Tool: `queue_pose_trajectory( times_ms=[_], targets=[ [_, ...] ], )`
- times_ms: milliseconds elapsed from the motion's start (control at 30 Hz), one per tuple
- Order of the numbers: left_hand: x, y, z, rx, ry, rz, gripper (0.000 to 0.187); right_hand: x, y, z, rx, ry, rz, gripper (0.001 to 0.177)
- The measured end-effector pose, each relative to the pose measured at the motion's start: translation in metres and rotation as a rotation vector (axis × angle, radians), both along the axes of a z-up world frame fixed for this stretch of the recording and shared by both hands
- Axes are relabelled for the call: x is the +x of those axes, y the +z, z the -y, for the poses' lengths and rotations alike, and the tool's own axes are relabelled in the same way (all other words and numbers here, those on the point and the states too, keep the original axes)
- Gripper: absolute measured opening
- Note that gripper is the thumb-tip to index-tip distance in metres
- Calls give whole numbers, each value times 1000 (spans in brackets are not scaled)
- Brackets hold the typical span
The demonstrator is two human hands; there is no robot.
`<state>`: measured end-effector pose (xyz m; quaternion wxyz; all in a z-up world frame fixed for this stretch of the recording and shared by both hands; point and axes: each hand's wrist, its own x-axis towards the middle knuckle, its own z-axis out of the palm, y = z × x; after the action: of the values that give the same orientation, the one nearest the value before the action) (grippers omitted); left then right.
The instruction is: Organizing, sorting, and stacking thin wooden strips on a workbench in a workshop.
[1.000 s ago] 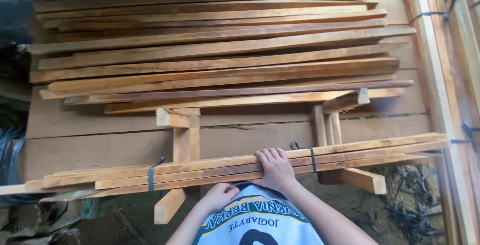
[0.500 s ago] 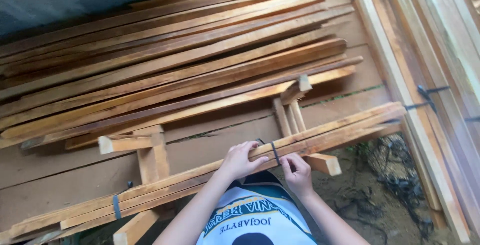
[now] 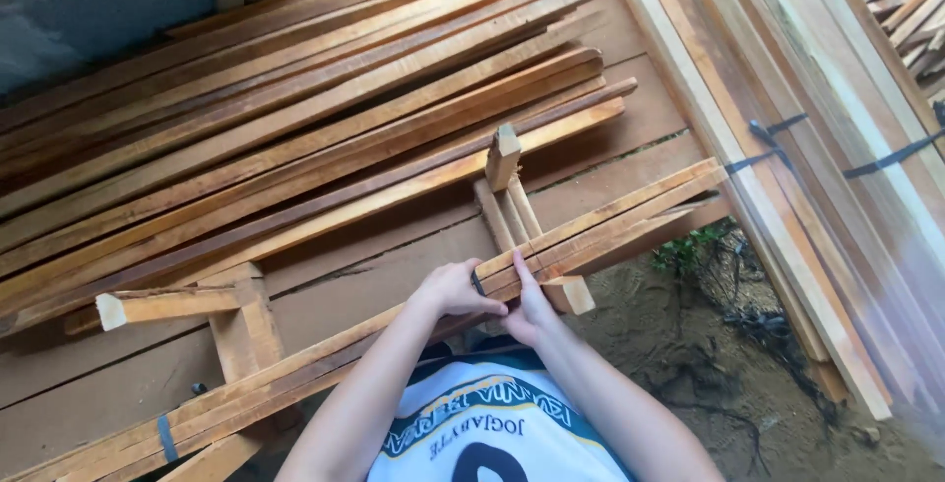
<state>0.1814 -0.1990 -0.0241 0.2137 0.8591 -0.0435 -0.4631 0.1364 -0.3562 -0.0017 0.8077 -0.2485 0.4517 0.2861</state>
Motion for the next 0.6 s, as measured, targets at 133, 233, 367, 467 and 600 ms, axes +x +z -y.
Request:
queue_pose_trajectory(
  times_ms=[133, 233, 367, 467, 600],
  targets=[
    [-8, -4, 3, 16, -78, 62, 99, 1, -1, -1, -32, -53, -50, 101],
    [-27, -30, 21, 122, -112, 345, 89, -3, -10, 0, -103, 36, 21, 104],
    [-33, -15, 30, 211, -180, 607, 77, 1, -15, -4, -130, -3, 27, 100],
    [-42, -20, 30, 163, -184, 599, 76, -11, -18, 1, -119, -15, 10, 106],
    [-27, -39, 25, 100, -147, 525, 79, -2, 11, -4, -110, 39, 27, 112]
  ],
)
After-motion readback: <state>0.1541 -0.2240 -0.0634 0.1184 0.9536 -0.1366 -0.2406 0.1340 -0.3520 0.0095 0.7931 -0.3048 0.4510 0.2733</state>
